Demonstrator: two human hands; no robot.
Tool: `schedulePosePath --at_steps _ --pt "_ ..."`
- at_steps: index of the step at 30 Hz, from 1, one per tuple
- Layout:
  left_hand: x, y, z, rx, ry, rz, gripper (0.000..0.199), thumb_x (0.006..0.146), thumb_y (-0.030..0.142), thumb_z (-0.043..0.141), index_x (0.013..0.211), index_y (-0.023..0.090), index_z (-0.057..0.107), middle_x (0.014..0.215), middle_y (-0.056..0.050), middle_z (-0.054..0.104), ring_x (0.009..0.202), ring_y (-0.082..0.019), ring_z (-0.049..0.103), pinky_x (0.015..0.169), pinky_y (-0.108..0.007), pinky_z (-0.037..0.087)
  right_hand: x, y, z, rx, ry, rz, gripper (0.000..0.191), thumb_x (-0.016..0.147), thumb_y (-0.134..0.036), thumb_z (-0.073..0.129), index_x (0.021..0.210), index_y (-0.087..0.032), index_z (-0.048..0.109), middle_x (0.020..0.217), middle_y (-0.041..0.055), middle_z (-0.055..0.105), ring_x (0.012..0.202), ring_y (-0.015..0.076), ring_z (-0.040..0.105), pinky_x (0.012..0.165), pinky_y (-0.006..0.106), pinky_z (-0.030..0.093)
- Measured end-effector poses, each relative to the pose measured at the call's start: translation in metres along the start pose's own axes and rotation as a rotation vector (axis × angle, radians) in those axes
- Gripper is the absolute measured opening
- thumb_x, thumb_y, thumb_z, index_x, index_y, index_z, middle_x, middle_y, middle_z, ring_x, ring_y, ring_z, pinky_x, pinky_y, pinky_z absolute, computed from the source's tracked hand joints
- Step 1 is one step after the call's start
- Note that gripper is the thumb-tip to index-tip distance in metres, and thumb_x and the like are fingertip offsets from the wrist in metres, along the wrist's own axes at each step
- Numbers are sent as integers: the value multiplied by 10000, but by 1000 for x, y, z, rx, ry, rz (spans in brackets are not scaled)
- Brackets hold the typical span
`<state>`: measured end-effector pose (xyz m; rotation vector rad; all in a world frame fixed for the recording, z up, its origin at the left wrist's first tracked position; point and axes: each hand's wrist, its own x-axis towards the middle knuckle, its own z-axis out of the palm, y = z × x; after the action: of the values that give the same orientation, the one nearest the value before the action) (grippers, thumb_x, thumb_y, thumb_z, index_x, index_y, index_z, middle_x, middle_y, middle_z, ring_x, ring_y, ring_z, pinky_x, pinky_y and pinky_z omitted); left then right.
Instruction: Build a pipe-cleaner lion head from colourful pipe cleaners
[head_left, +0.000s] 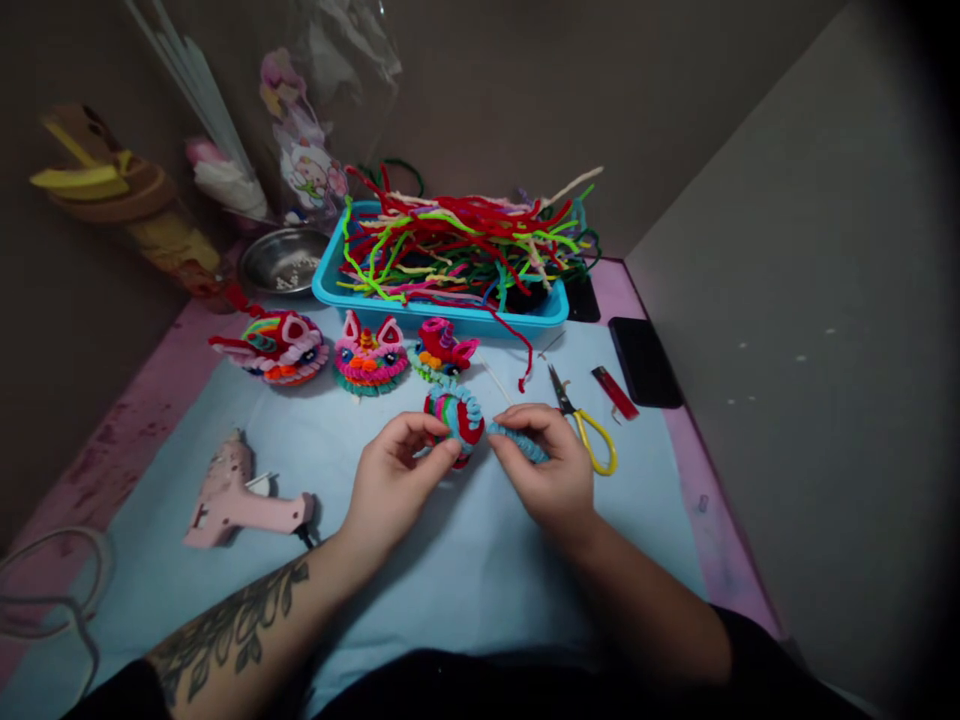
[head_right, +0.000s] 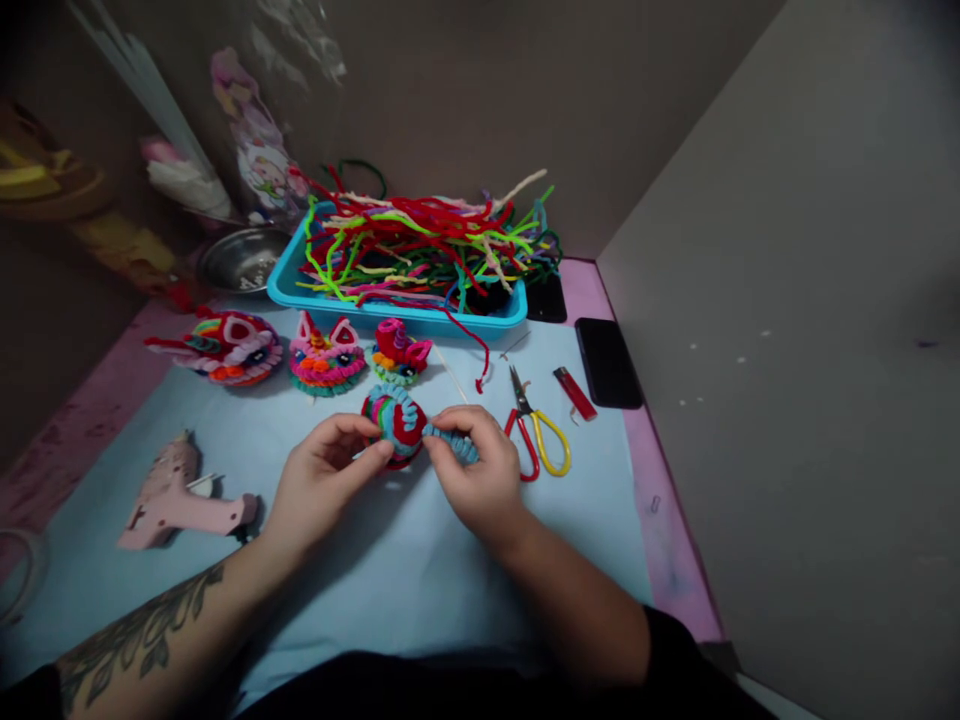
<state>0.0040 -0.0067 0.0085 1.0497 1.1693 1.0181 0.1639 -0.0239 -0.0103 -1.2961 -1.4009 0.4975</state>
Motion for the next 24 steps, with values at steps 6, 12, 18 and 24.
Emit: schedulePosePath --at_steps 6,12,18,24 --pt "0 -1 2 26 -20 -16 201 667 261 736 761 165 587 677 0 643 617 -122 614 581 -228 490 1 0 2 83 32 108 128 741 -150 661 798 -208 563 803 18 638 792 157 622 699 288 525" --pt "-2 -1 2 25 -28 -40 194 669 246 735 765 165 587 684 -5 653 633 -129 625 586 -232 496 2 -1 3 111 39 157 138 724 -156 674 764 -206 551 758 -2 628 753 143 619 688 270 517" --pt "-3 -2 3 16 -44 -32 188 667 241 735 756 162 589 676 -5 655 620 -131 628 579 -235 504 4 -2 3 194 6 266 154 697 -189 698 739 -198 550 723 -7 631 708 139 620 664 266 520" --pt "-2 -1 4 39 -7 -18 181 653 237 740 740 161 601 665 3 643 613 -123 621 561 -215 490 3 4 6 334 -44 356 207 686 -245 724 733 -199 527 722 -6 639 685 137 621 626 262 518"
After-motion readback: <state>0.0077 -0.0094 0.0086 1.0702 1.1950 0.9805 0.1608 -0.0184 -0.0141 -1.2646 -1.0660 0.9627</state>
